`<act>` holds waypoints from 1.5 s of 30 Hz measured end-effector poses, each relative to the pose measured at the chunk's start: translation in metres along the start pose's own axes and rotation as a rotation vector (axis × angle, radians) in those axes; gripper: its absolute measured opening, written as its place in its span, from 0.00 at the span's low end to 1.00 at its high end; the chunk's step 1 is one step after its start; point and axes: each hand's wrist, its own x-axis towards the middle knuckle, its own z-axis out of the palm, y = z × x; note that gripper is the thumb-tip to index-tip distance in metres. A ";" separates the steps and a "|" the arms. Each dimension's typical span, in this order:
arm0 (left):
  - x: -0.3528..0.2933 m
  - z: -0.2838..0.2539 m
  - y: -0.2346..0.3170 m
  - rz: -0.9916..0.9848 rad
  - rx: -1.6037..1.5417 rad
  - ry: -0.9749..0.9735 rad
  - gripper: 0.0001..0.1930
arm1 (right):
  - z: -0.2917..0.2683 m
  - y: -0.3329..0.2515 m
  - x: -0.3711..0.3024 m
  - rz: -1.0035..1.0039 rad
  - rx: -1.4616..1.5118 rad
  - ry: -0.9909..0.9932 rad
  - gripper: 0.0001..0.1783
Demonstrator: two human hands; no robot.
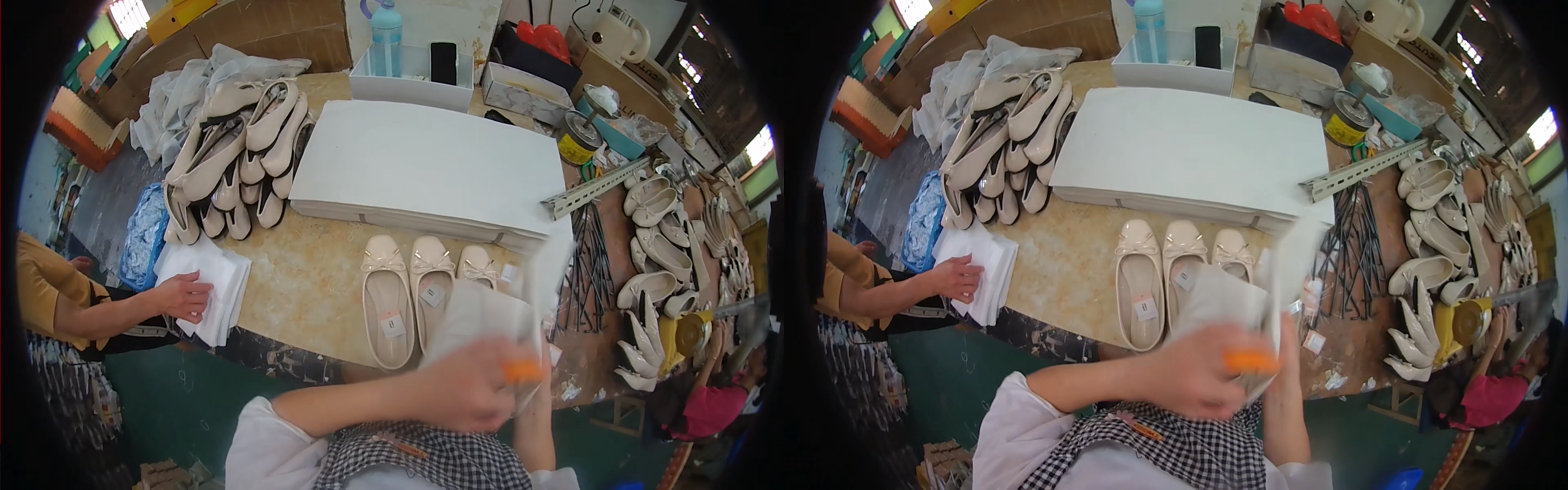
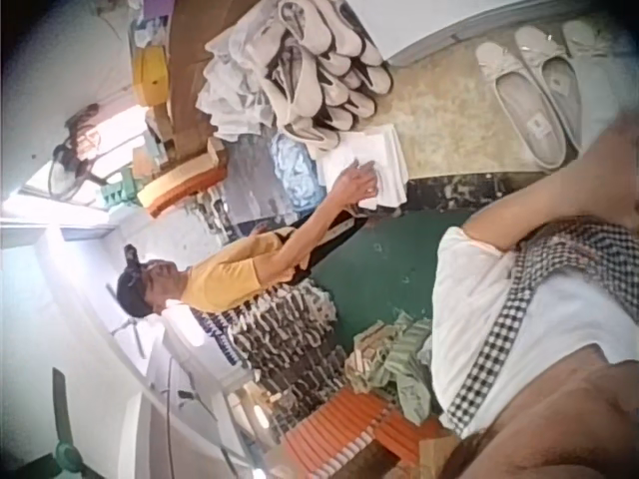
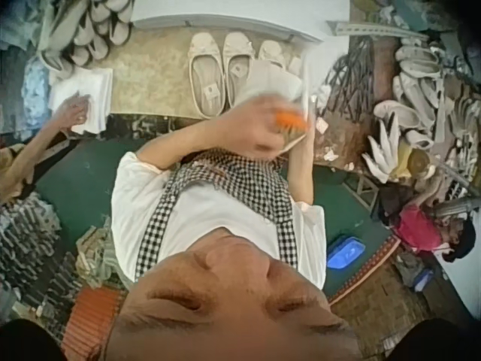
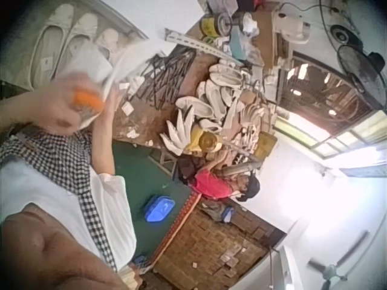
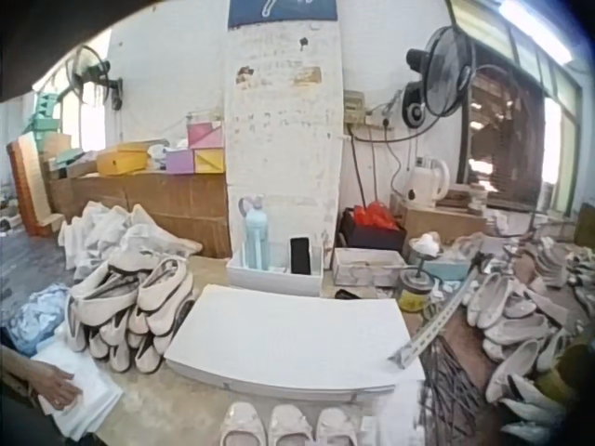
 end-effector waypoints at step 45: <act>0.067 0.005 -0.204 -0.368 0.695 0.049 0.24 | 0.009 -0.011 0.016 -0.619 -1.693 -0.057 0.28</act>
